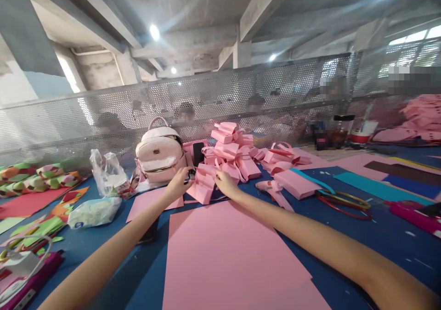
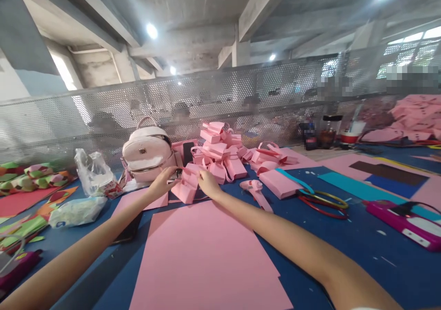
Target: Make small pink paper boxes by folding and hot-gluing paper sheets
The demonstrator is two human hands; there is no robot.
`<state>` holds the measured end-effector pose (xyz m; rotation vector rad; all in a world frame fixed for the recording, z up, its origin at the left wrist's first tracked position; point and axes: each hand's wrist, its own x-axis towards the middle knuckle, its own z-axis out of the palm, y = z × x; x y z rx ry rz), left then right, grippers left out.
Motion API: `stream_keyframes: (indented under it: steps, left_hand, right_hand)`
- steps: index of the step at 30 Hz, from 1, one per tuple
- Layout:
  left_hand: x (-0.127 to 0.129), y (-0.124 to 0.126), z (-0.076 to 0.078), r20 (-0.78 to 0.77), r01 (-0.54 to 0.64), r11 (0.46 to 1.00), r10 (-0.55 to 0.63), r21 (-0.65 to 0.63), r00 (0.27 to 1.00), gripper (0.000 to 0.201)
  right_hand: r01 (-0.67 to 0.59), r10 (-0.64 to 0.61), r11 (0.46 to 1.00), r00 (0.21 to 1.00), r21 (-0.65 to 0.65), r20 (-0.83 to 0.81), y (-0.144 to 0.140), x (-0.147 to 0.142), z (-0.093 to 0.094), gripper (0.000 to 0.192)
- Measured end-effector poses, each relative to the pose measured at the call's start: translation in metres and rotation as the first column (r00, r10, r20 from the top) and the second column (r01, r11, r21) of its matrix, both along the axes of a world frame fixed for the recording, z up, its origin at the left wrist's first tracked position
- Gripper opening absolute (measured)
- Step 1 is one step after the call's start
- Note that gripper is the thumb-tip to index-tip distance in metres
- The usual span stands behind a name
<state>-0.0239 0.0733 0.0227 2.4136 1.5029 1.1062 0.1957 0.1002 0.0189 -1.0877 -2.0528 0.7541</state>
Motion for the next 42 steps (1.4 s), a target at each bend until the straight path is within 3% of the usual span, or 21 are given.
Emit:
stream_keyframes:
  steps: [3,6,9,12,15,18,20,25,30,34,42]
  left_hand:
    - [0.002,-0.033,0.019,0.073,-0.019,0.999,0.016,0.046,0.997,0.038]
    - [0.01,-0.067,0.028,0.13,0.027,0.998,-0.021,-0.048,0.991,0.041]
    - [0.025,-0.098,0.021,0.147,0.123,0.964,-0.09,-0.235,0.985,0.034]
    - [0.041,-0.123,0.004,0.14,0.178,0.912,-0.135,-0.368,0.981,0.031]
    - [0.053,-0.138,-0.01,0.095,0.152,0.902,-0.124,-0.405,0.988,0.036]
    - [0.062,-0.142,-0.015,-0.132,0.113,0.955,-0.154,-0.276,0.979,0.041]
    - [0.066,-0.141,-0.017,-0.295,0.183,0.978,-0.205,-0.101,0.933,0.039]
    - [0.071,-0.132,-0.031,-0.52,0.446,0.872,-0.29,0.203,0.803,0.028]
    - [0.064,-0.124,-0.053,-0.56,0.428,0.863,-0.223,0.267,0.798,0.043]
    - [0.056,-0.119,-0.055,-0.619,0.422,0.86,-0.171,0.286,0.767,0.047]
    - [0.055,-0.112,-0.058,-0.61,0.415,0.861,-0.166,0.293,0.775,0.041]
  right_hand:
    - [-0.076,0.067,0.98,0.996,-0.183,-0.057,-0.018,0.012,0.01,0.032]
    - [-0.182,0.162,0.936,0.983,-0.3,-0.091,-0.047,0.03,0.016,0.024]
    - [-0.27,0.262,0.884,0.962,-0.383,-0.073,-0.078,0.049,0.015,0.02]
    - [-0.324,0.359,0.845,0.933,-0.426,0.002,-0.099,0.064,0.007,0.03]
    - [-0.292,0.354,0.884,0.928,-0.365,0.116,-0.105,0.074,-0.002,0.026]
    - [-0.21,0.267,0.946,0.936,-0.248,0.228,-0.102,0.076,-0.007,0.017]
    - [-0.167,0.214,0.969,0.934,-0.18,0.285,-0.098,0.073,-0.007,0.015]
    - [-0.109,0.123,0.992,0.926,-0.059,0.358,-0.092,0.067,-0.013,0.008]
    - [-0.187,0.148,0.978,0.937,0.096,0.315,-0.087,0.074,-0.03,0.004]
    - [-0.339,0.267,0.902,0.925,0.266,0.271,-0.082,0.081,-0.037,0.027]
    - [-0.442,0.367,0.867,0.879,0.231,0.304,-0.078,0.086,-0.036,0.041]
